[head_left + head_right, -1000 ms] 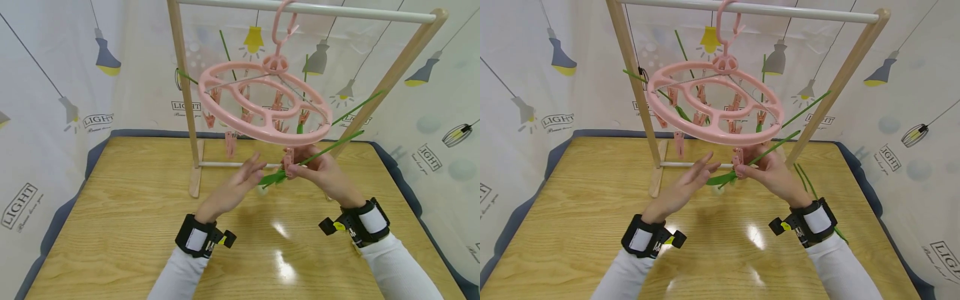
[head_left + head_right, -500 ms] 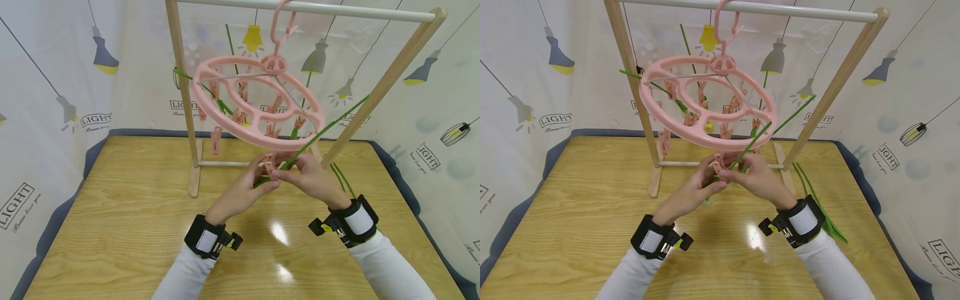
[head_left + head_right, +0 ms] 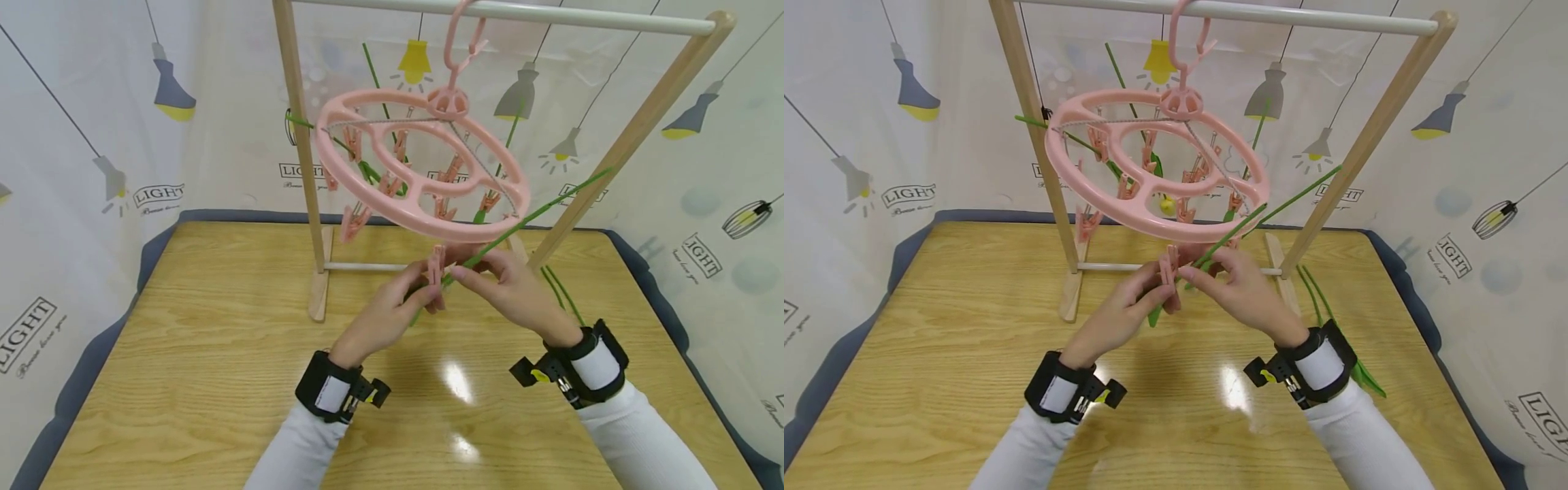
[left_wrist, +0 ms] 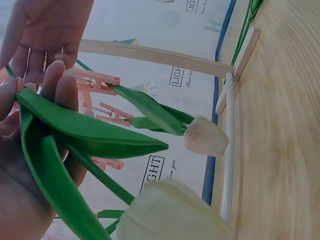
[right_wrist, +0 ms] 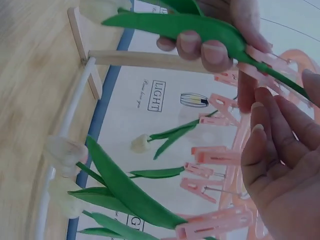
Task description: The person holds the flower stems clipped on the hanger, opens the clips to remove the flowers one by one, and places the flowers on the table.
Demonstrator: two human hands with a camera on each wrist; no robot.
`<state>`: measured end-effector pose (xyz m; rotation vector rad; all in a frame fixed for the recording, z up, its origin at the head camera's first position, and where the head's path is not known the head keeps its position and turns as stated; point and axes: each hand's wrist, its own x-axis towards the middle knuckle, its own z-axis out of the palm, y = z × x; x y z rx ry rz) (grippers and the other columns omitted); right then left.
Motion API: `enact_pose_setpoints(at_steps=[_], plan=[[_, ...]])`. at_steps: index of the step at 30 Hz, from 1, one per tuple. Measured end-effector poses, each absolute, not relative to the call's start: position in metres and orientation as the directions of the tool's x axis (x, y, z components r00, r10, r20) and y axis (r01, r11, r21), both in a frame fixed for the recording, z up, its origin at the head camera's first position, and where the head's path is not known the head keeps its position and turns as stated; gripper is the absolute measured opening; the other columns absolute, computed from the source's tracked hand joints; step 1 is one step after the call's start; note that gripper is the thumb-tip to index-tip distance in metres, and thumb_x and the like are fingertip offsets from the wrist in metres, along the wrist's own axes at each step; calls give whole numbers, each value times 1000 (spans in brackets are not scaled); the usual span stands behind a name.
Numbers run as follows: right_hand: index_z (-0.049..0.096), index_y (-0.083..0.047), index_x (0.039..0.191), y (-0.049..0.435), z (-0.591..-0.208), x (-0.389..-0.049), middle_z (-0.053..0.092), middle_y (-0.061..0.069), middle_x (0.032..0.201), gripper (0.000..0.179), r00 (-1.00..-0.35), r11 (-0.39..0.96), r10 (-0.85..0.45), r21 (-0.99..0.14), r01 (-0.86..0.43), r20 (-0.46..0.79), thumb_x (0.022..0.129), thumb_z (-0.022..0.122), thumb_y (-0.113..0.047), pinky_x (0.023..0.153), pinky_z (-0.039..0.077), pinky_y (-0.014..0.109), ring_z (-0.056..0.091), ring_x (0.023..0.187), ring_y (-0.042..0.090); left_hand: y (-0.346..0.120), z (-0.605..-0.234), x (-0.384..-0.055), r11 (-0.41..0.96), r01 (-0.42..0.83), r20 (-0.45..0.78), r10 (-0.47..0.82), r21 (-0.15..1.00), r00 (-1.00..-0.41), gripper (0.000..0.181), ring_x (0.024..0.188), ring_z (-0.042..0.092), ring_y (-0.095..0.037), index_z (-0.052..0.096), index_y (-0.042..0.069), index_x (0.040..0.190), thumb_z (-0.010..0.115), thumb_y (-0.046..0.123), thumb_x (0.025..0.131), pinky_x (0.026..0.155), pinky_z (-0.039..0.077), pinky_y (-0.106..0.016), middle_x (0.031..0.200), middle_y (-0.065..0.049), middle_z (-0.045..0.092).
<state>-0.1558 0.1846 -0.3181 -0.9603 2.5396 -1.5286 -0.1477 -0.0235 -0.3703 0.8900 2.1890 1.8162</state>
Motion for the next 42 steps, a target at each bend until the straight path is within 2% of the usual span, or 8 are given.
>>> enact_pose_setpoints(at_steps=[3,7,14,19,22,28,38,42], plan=[[64,3,119,192,-317,-153,66,5,121,25,-823,300,-474,-821,-485,313,98,54,-4,90,51,23,56,112,12,-26,-370,-148,89,345,250,526,934,-813,41,89,64,-21,41,15,145,42,24,104,80,57,-38,98,-16,69],[64,13,106,199,-316,-152,71,-9,106,18,-829,155,-415,-869,-470,374,96,53,3,80,56,15,63,99,10,-28,-370,-149,92,352,258,517,931,-816,38,88,66,-20,46,15,141,44,23,104,80,58,-37,99,-15,71],[64,10,100,204,-307,-152,76,-7,86,13,-832,40,-290,-863,-504,472,95,53,7,60,53,16,67,74,12,-29,-371,-151,126,373,260,518,919,-815,39,84,67,-20,46,15,142,44,20,104,76,59,-36,98,-18,72],[61,15,105,202,-304,-149,72,-8,81,15,-812,84,-202,-816,-571,547,92,55,8,51,45,16,62,65,11,-31,-370,-152,112,372,257,543,922,-800,52,89,69,-20,29,21,152,45,17,103,81,59,-37,105,-19,73],[59,17,107,199,-304,-148,71,-5,88,18,-781,41,-169,-787,-616,602,90,56,13,54,46,16,62,71,11,-32,-369,-152,93,381,268,559,920,-785,58,94,69,-21,22,20,155,46,14,102,86,59,-38,110,-20,72],[58,13,109,189,-299,-149,69,8,104,24,-714,-140,-156,-731,-668,682,88,51,21,76,56,21,64,89,19,-33,-367,-151,104,396,278,554,912,-785,57,96,68,-23,23,11,154,47,11,102,87,58,-43,110,-22,72],[53,11,107,181,-298,-147,68,9,100,16,-657,-211,-164,-677,-706,736,93,48,15,79,60,25,68,89,23,-23,-363,-145,92,401,316,466,912,-827,42,119,58,-23,45,5,141,49,22,102,97,53,-43,131,-18,61],[51,10,109,178,-302,-148,67,10,101,15,-643,-226,-154,-660,-717,750,95,48,10,79,62,29,67,89,25,-17,-359,-144,-19,386,358,422,922,-833,44,121,56,-26,40,2,144,46,16,103,99,52,-46,134,-22,57]])
